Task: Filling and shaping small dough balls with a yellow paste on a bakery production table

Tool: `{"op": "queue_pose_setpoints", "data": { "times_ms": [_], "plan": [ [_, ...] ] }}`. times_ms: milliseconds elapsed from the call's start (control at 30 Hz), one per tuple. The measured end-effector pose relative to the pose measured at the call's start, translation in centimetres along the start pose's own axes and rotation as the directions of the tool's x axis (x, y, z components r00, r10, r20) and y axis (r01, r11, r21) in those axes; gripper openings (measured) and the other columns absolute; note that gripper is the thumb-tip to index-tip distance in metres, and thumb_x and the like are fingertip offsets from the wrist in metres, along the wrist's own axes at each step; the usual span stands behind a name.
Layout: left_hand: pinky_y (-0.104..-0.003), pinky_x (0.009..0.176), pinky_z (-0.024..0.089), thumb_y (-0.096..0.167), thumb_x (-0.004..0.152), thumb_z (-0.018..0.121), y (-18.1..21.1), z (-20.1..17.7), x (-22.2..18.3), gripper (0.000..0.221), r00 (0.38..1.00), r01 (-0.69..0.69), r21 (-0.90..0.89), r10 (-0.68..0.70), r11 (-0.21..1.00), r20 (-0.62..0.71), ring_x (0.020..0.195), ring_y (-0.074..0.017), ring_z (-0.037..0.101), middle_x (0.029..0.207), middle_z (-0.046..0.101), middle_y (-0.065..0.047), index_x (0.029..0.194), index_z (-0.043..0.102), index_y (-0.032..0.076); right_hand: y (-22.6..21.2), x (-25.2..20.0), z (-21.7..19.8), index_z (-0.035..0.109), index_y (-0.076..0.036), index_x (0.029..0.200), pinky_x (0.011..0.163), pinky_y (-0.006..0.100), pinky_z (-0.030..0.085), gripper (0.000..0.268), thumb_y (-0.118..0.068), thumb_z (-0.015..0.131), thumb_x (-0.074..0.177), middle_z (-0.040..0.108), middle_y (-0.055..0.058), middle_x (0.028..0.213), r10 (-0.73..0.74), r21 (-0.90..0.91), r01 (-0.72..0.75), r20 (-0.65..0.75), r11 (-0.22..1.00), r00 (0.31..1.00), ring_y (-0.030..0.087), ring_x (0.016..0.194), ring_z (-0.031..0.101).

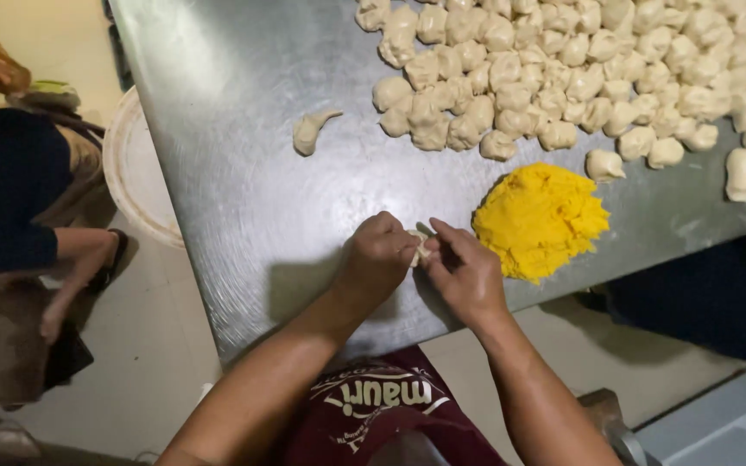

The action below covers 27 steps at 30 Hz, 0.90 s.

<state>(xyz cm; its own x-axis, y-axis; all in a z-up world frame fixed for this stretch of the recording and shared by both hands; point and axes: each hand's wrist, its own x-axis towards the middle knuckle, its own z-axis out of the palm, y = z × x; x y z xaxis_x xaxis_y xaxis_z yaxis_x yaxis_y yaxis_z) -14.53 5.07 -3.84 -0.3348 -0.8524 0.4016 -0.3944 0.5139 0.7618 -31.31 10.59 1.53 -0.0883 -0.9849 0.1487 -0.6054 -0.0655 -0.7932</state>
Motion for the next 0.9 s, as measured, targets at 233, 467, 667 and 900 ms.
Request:
{"op": "queue_pose_setpoints", "data": {
  "times_ms": [233,467,667,900],
  "plan": [
    [-0.052,0.096,0.056,0.034,0.095,0.048,6.3,-5.9,0.8,0.061,0.843,0.447,0.055,-0.44,0.893,0.309,0.111,-0.0378,0.071,0.115,0.075,-0.022,0.146,0.053,0.001,-0.4,3.8,0.6,0.053,-0.004,0.149,0.084,0.054,0.057,0.07,-0.002,0.075,0.083,0.077,0.024,0.097,0.122,-0.154,-0.086,0.244,0.984,0.962,0.042,0.092,0.074],
    [-0.043,0.083,0.059,0.028,0.087,0.077,1.3,-2.8,-1.1,0.035,0.993,0.074,0.067,-0.08,0.995,0.082,0.093,-0.0351,0.069,0.098,0.068,-0.015,0.107,0.074,0.0,0.8,3.7,-1.3,0.079,-0.014,0.114,0.083,0.043,0.06,0.041,-0.011,0.089,0.074,0.077,0.01,0.101,0.023,-0.061,-0.01,0.213,0.998,0.977,0.032,0.089,0.075],
    [-0.029,0.067,0.055,0.021,0.09,0.074,-2.4,-0.1,-1.6,0.006,0.986,-0.111,0.077,0.1,0.991,0.133,0.076,-0.0194,0.065,0.087,0.062,0.0,0.091,0.077,0.015,2.9,2.3,1.1,0.082,-0.018,0.095,0.08,0.037,0.06,0.014,-0.012,0.082,0.082,0.076,0.003,0.092,0.023,-0.178,0.016,0.214,0.984,0.976,0.027,0.09,0.075],
    [-0.056,0.108,0.044,0.027,0.101,0.059,3.2,-7.3,-1.5,0.041,0.902,-0.321,0.055,0.287,0.946,0.321,0.123,-0.0439,0.062,0.12,0.068,-0.025,0.125,0.066,-0.005,-5.4,3.6,-2.4,0.081,-0.02,0.11,0.078,0.047,0.059,0.024,-0.015,0.072,0.089,0.08,0.008,0.099,0.137,-0.383,-0.04,0.228,0.923,0.964,0.038,0.092,0.074]
  ]
}}
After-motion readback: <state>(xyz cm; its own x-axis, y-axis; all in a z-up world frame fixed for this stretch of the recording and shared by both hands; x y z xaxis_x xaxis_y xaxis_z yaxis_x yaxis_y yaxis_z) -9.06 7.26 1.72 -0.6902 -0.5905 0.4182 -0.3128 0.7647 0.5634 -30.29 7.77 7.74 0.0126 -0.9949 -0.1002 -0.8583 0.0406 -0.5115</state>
